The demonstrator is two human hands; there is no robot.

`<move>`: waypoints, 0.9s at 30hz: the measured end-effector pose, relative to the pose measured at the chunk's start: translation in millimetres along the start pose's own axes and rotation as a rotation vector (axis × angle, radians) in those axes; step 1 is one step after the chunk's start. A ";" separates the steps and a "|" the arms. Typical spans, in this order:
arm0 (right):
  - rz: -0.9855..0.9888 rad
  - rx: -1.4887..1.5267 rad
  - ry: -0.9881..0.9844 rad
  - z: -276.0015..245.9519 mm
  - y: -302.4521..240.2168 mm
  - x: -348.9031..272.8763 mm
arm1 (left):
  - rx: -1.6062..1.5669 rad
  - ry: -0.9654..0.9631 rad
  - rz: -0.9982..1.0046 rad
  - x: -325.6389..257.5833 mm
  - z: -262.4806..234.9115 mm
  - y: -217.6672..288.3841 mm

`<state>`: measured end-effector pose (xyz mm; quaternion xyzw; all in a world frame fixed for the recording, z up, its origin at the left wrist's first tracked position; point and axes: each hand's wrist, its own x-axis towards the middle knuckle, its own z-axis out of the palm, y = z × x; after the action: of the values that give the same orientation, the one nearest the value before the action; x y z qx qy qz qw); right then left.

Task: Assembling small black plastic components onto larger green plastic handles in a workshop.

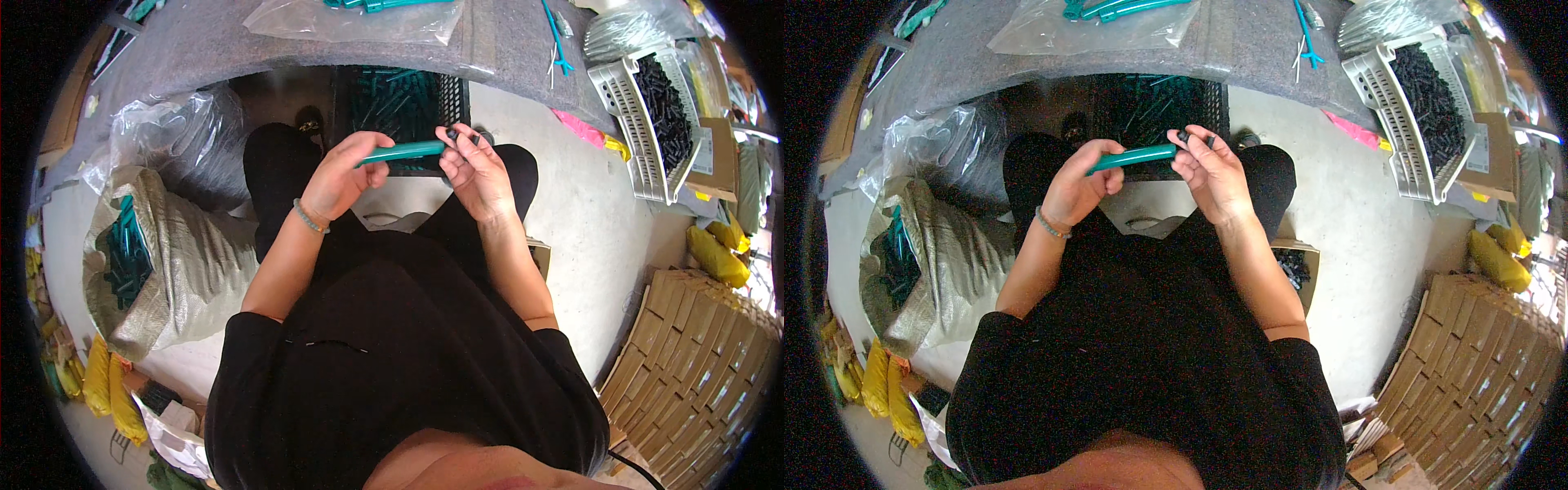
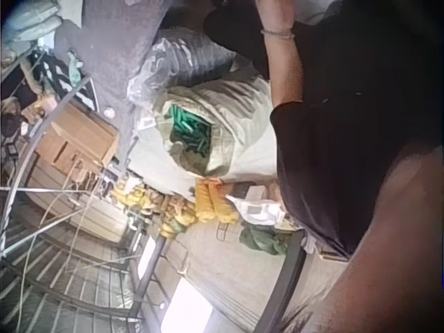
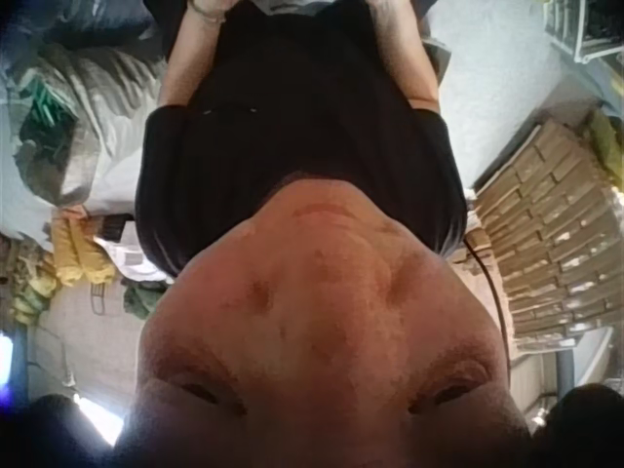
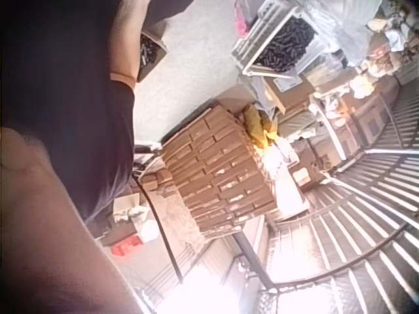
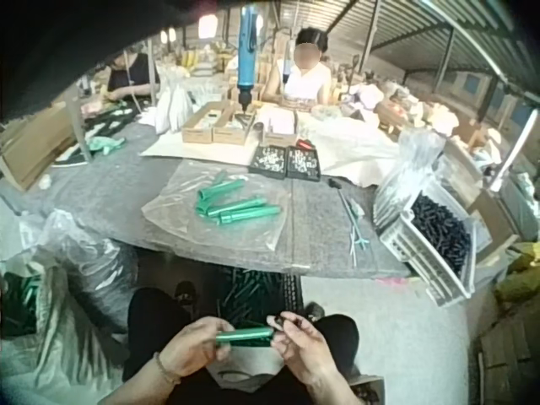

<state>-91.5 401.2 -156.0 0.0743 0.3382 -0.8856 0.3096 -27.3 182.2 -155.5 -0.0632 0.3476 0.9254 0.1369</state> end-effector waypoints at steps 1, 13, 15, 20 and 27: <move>-0.017 0.027 0.031 4.8 2.0 -0.2 | -0.125 -0.086 -0.043 -0.6 -4.2 2.0; -0.068 -0.213 0.055 28.5 -6.9 0.5 | 0.616 -0.215 -0.106 11.2 25.8 -8.9; -0.102 -0.376 0.048 32.0 -15.7 -4.5 | 0.872 -0.072 0.171 10.2 34.4 -8.9; -0.112 -0.620 0.002 39.7 -29.5 -15.3 | 1.136 -0.025 0.224 10.3 18.7 -9.4; -0.159 -1.225 -0.092 40.1 -34.1 -14.8 | 1.452 -0.064 0.402 10.6 31.3 1.6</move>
<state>-97.0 402.5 -101.6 -0.1807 0.7760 -0.5531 0.2432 -38.5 203.9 -133.2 0.1345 0.8709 0.4724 -0.0175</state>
